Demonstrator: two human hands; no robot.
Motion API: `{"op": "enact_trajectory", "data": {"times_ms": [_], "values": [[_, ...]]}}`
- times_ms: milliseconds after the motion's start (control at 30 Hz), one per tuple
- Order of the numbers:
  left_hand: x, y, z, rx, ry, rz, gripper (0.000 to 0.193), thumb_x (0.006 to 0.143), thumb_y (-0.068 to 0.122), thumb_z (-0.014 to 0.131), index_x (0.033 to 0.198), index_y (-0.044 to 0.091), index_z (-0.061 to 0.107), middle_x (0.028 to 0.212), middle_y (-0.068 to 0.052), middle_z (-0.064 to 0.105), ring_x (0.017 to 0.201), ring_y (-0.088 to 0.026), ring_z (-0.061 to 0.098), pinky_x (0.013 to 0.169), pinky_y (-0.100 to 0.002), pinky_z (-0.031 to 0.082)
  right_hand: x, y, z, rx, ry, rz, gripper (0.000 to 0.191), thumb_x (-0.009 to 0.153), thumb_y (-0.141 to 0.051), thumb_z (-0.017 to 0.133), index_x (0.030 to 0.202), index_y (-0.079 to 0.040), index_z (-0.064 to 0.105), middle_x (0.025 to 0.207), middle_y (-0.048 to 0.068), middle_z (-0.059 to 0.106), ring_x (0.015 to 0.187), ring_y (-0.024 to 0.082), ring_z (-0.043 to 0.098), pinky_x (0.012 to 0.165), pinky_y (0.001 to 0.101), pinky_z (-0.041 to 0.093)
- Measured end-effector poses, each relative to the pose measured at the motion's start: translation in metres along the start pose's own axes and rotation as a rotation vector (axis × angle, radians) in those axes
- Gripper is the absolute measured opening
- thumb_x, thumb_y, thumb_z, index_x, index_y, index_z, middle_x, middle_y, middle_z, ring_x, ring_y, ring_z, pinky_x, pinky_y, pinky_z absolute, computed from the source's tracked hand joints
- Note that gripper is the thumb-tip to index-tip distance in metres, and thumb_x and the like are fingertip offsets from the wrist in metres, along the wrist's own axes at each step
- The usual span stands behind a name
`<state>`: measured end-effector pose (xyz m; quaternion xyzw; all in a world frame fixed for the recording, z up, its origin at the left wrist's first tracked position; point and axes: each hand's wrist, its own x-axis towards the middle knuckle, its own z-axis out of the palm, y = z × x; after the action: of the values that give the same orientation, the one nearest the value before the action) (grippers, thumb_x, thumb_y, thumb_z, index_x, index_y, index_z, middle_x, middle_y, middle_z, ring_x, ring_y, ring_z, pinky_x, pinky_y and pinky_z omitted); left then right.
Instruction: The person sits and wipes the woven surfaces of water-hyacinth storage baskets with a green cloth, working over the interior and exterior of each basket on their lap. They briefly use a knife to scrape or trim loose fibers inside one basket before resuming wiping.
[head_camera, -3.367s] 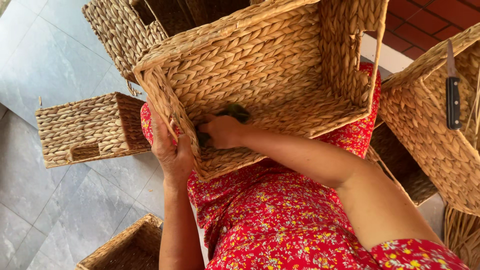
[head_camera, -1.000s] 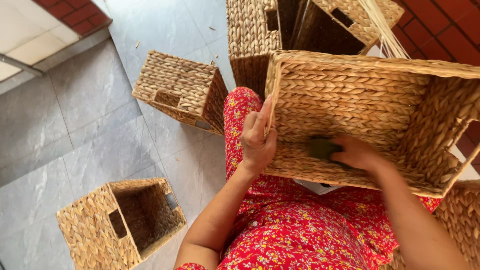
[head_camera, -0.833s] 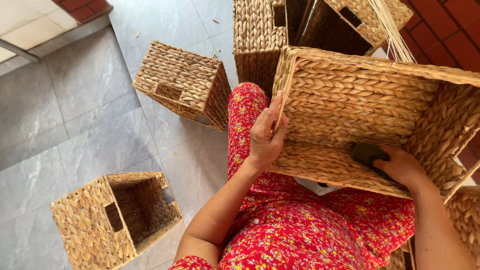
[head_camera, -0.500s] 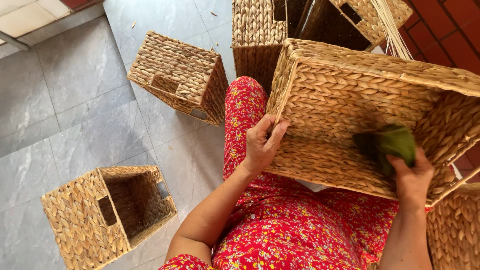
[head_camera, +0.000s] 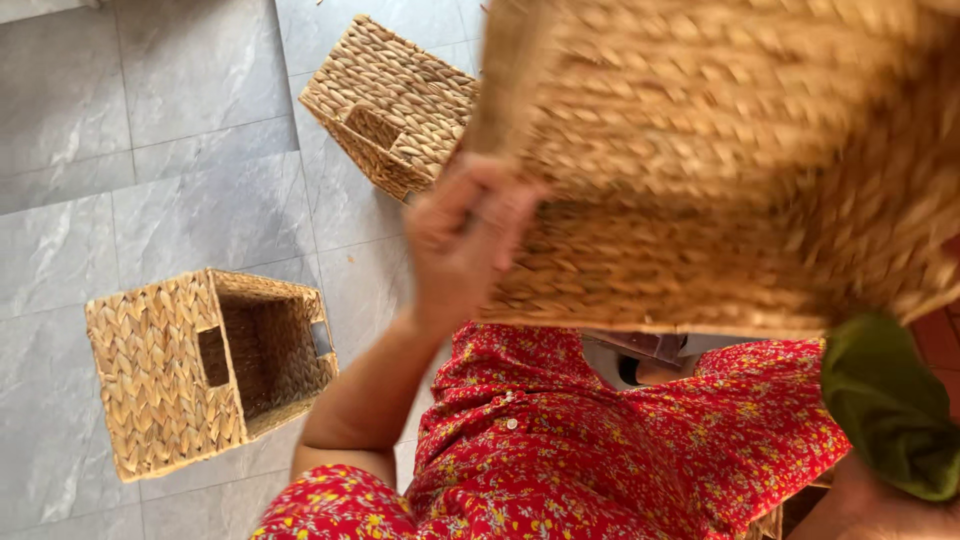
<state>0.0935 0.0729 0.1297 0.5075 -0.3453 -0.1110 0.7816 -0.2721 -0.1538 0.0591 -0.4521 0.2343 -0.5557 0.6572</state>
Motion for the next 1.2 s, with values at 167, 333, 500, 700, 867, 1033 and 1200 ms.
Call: {"op": "enact_trajectory", "data": {"times_ms": [167,333,500,700,867,1033,1200], "values": [[0.029,0.054,-0.075,-0.13,0.287,0.171,0.015,0.115,0.013,0.065,0.107,0.002,0.062,0.08,-0.005,0.059,0.049,-0.006,0.038,0.045,-0.023,0.029,0.008,0.022,-0.049,0.09,0.013,0.031,0.048,0.091,-0.033,0.063,0.132,-0.009,0.055,0.133,0.007,0.06,0.133,0.024,0.056,0.122,0.0418,0.04],[0.02,0.08,-0.176,0.127,0.543,0.379,0.028,0.121,0.01,0.053,0.095,-0.001,0.056,0.064,-0.008,0.04,0.049,-0.013,0.035,0.052,-0.028,0.028,0.011,0.04,-0.069,0.205,0.006,0.099,0.039,0.094,-0.032,0.06,0.125,-0.008,0.055,0.129,0.008,0.058,0.133,0.025,0.055,0.122,0.0427,0.038],[0.023,0.07,-0.286,0.502,0.796,0.412,0.039,0.109,0.003,0.044,0.071,0.005,0.039,0.064,-0.007,0.037,0.054,-0.018,0.036,0.055,-0.031,0.03,0.023,0.056,-0.057,0.236,0.312,0.25,0.053,0.084,-0.029,0.063,0.135,-0.012,0.063,0.136,0.008,0.067,0.138,0.028,0.061,0.128,0.0552,0.046],[0.065,0.047,-0.356,0.656,1.039,0.33,0.023,0.097,0.003,0.059,0.076,0.005,0.052,0.062,-0.003,0.053,0.049,-0.014,0.042,0.048,-0.032,0.032,0.03,0.089,-0.056,0.232,0.265,0.318,0.049,0.091,-0.024,0.068,0.138,-0.011,0.061,0.136,0.008,0.063,0.139,0.029,0.058,0.131,0.057,0.044],[0.087,-0.007,-0.364,1.442,0.696,0.551,0.022,0.102,0.0,0.06,0.12,0.01,0.067,0.107,-0.003,0.078,0.087,-0.016,0.076,0.076,-0.031,0.063,0.028,0.114,-0.07,0.163,0.284,0.363,0.052,0.089,-0.022,0.067,0.14,-0.012,0.06,0.137,0.007,0.064,0.136,0.029,0.059,0.128,0.0552,0.044],[0.085,-0.08,-0.341,1.618,0.466,-0.317,0.072,0.098,0.01,0.062,0.165,0.008,0.036,0.12,-0.021,0.072,0.1,-0.028,0.07,0.083,-0.043,0.055,0.022,0.13,-0.071,0.159,0.351,0.4,0.051,0.09,-0.02,0.068,0.14,-0.012,0.06,0.137,0.007,0.063,0.134,0.029,0.059,0.124,0.0545,0.044],[0.078,-0.139,-0.302,1.663,0.145,-0.899,0.074,0.088,0.016,0.065,0.156,0.032,0.042,0.148,-0.006,0.054,0.136,-0.024,0.048,0.116,-0.057,0.028,0.007,0.135,-0.07,0.127,0.366,0.426,0.053,0.086,-0.02,0.066,0.138,-0.011,0.06,0.137,0.008,0.064,0.133,0.031,0.06,0.12,0.0574,0.044]]}}
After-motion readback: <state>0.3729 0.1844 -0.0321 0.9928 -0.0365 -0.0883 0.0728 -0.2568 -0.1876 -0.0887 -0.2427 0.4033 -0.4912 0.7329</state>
